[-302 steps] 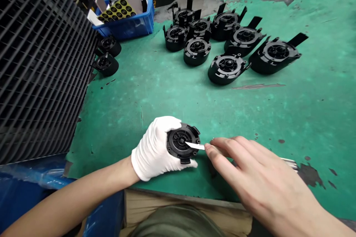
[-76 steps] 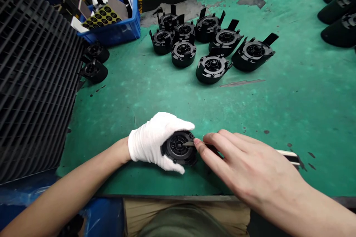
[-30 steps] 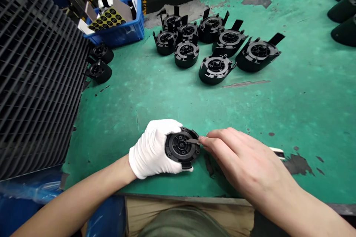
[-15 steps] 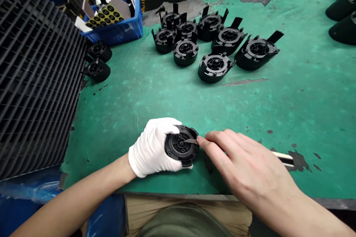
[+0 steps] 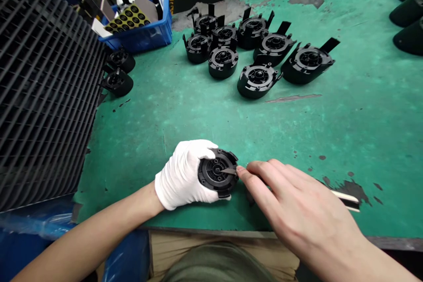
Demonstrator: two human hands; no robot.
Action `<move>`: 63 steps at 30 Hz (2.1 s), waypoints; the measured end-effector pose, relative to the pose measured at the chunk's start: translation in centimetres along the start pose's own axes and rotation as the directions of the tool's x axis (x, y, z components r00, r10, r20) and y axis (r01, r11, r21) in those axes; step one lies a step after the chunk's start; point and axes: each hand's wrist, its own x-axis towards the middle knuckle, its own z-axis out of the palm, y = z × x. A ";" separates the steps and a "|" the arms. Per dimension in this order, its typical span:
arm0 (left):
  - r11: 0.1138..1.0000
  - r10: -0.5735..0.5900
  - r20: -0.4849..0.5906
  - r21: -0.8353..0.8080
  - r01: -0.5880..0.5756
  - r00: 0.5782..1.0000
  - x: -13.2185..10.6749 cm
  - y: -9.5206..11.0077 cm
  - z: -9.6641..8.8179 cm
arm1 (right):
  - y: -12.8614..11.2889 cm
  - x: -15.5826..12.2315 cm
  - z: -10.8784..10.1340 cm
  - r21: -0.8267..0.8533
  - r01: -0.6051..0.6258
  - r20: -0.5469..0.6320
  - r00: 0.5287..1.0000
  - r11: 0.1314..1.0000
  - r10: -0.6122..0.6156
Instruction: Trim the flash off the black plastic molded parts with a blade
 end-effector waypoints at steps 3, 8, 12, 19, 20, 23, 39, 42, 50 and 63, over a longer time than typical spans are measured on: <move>1.000 0.000 0.001 -0.004 0.000 1.000 0.0 -0.2 0.1 | -0.1 0.7 -0.4 -0.122 0.137 -0.003 0.990 0.983 -0.138; 0.999 0.051 -0.077 -0.013 -0.052 0.996 -0.4 -1.7 1.3 | 1.3 1.4 -1.0 -0.021 0.125 0.027 0.992 0.992 -0.124; 0.992 0.008 -0.396 0.115 0.041 0.918 -2.6 -2.1 2.9 | 3.2 0.1 -0.5 -0.024 -0.103 -0.059 0.993 0.994 0.102; 0.975 0.148 -0.464 0.216 -0.051 0.873 -4.7 -0.9 2.7 | 2.4 -3.2 1.4 0.115 -0.075 0.008 0.997 0.991 0.075; 0.979 0.150 -0.424 0.190 -0.074 0.893 -4.2 -1.1 2.4 | 2.2 -3.2 1.5 0.130 -0.077 0.010 0.997 0.989 0.076; 0.987 0.140 -0.249 0.111 -0.115 0.959 -2.5 -2.1 1.9 | 2.8 -2.1 1.2 0.145 -0.062 0.050 0.997 0.987 0.055; 0.976 0.038 -0.535 0.201 0.084 0.844 -2.4 0.4 5.3 | -1.1 -4.1 2.1 0.080 -0.148 0.042 0.989 0.986 0.145; 0.982 0.001 -0.524 0.163 0.100 0.852 -2.0 0.7 4.8 | -1.5 -3.7 2.0 0.068 -0.146 0.072 0.987 0.987 0.141; 0.986 -0.111 -0.443 0.064 0.155 0.889 -1.1 2.0 3.4 | -2.5 -2.3 0.3 -0.044 -0.120 0.091 0.988 0.992 0.123; 0.989 -0.121 -0.424 0.031 0.148 0.897 -1.4 1.3 3.9 | -3.7 -1.0 -0.4 -0.169 -0.133 0.098 0.984 0.977 0.151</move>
